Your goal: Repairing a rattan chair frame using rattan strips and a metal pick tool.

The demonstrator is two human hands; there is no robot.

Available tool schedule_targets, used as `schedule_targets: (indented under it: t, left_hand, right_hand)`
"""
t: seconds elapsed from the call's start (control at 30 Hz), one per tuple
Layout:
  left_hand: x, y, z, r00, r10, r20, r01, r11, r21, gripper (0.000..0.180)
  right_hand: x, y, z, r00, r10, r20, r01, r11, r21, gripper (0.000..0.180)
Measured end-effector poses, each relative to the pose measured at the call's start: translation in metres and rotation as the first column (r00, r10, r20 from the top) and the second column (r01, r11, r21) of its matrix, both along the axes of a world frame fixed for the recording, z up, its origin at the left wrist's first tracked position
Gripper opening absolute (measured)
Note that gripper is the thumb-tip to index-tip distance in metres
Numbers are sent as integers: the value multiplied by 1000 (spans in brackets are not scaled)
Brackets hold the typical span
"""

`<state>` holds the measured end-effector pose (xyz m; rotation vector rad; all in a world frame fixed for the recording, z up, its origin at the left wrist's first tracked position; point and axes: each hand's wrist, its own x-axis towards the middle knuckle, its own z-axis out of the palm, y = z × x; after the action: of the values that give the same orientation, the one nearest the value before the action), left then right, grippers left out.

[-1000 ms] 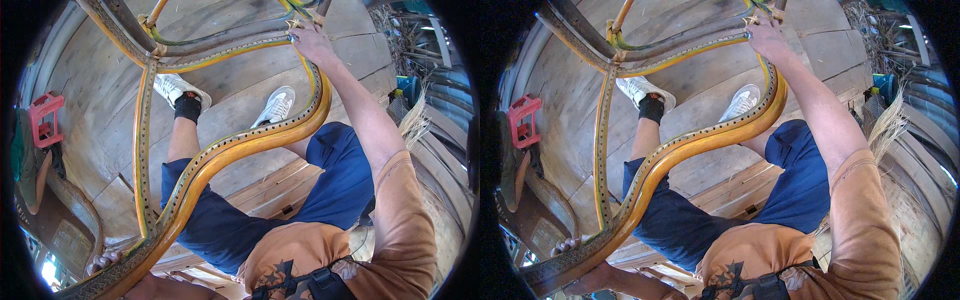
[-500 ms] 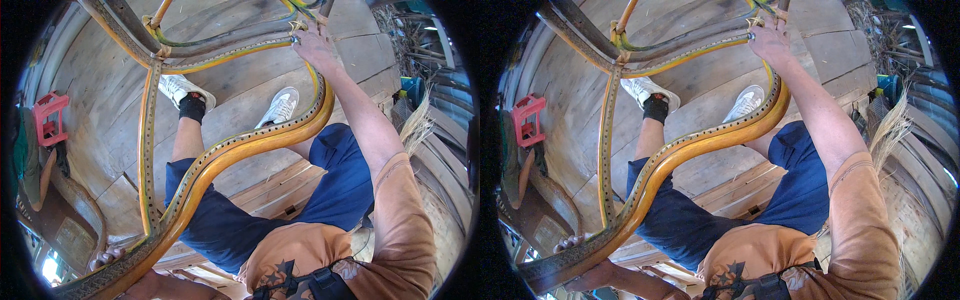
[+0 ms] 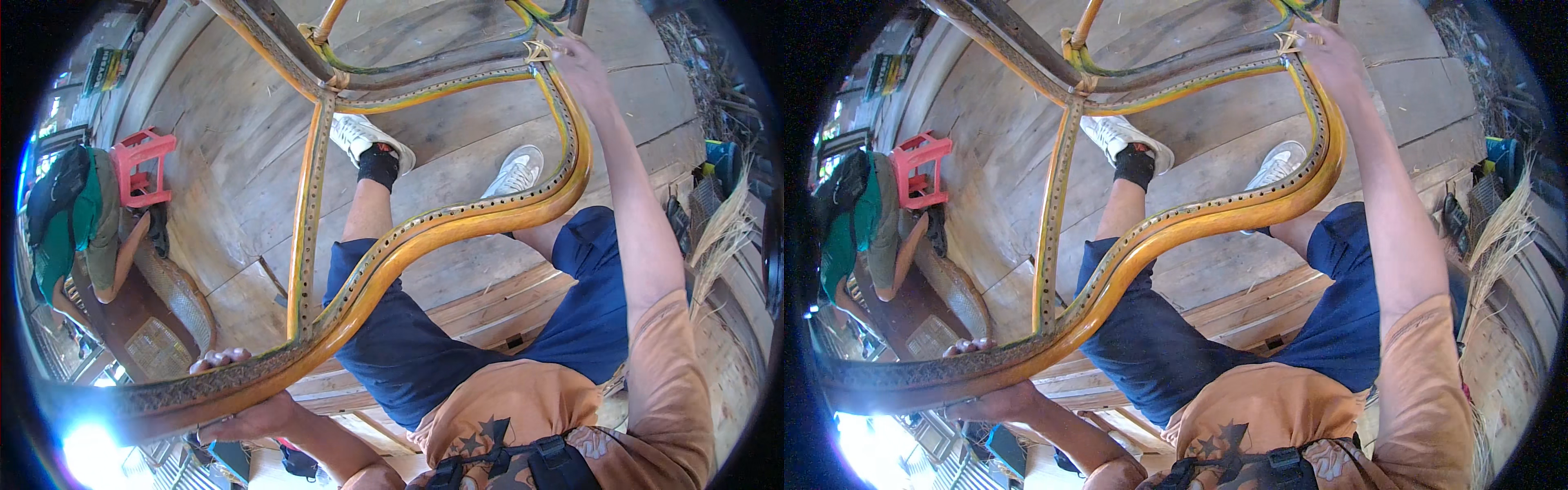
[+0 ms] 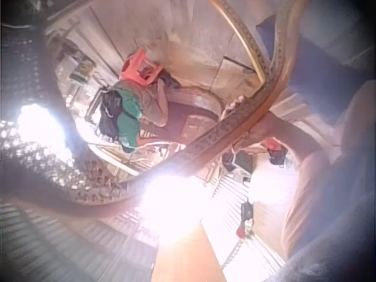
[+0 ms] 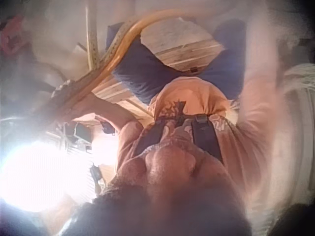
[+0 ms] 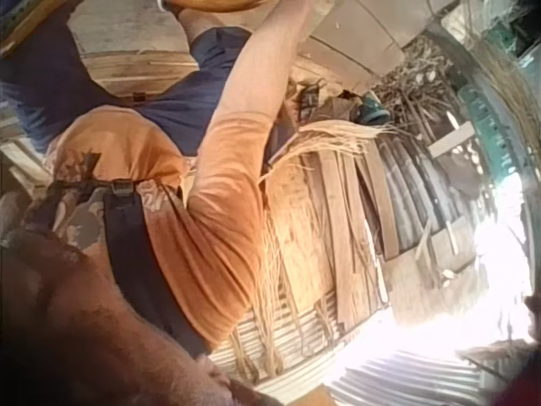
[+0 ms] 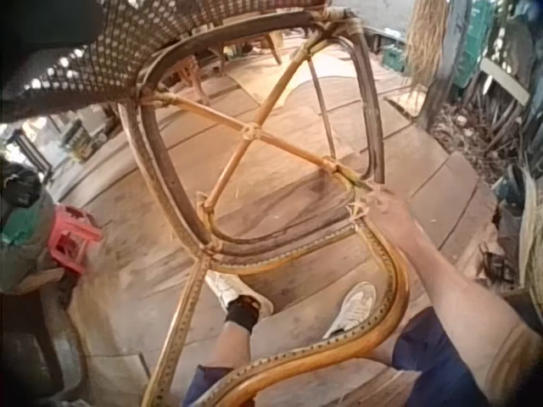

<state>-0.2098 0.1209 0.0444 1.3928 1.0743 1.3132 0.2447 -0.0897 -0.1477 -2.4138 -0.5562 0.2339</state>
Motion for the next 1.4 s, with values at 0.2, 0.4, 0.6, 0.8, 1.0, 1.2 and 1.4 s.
schedule_targets:
  t: [0.2, 0.4, 0.6, 0.8, 1.0, 1.2, 1.4]
  left_hand:
    - [6, -4, -7, 970, 214, -111, -195, 967, 163, 88]
    - [8, -5, -5, 969, 211, -128, -191, 970, 150, 86]
    - [8, -13, 0, 960, 230, -158, -220, 972, 77, 81]
    - [9, -10, -7, 977, 146, -155, -141, 989, 41, 77]
    - [18, -11, -4, 975, 203, -92, -194, 976, 98, 80]
    - [-11, 3, -16, 994, 92, 59, -95, 995, 43, 68]
    - [-7, -7, -17, 959, 135, -248, -91, 979, 180, 72]
  right_hand:
    - [-83, -67, -26, 590, -481, -648, 804, 425, 416, 33]
    - [-251, -62, -23, 472, -381, -795, 782, 597, 179, 21]
    - [-354, -72, -99, 452, -66, -890, -622, 691, -367, 41]
    - [-401, -111, -114, 292, -57, -955, -909, 294, -295, 56]
    - [-381, -91, -70, 185, 118, -976, -983, 21, -184, 57]
    - [-383, -93, -61, 256, 126, -958, -966, 70, -249, 49]
    - [-393, -119, -127, 74, 219, -973, -976, 218, -25, 45]
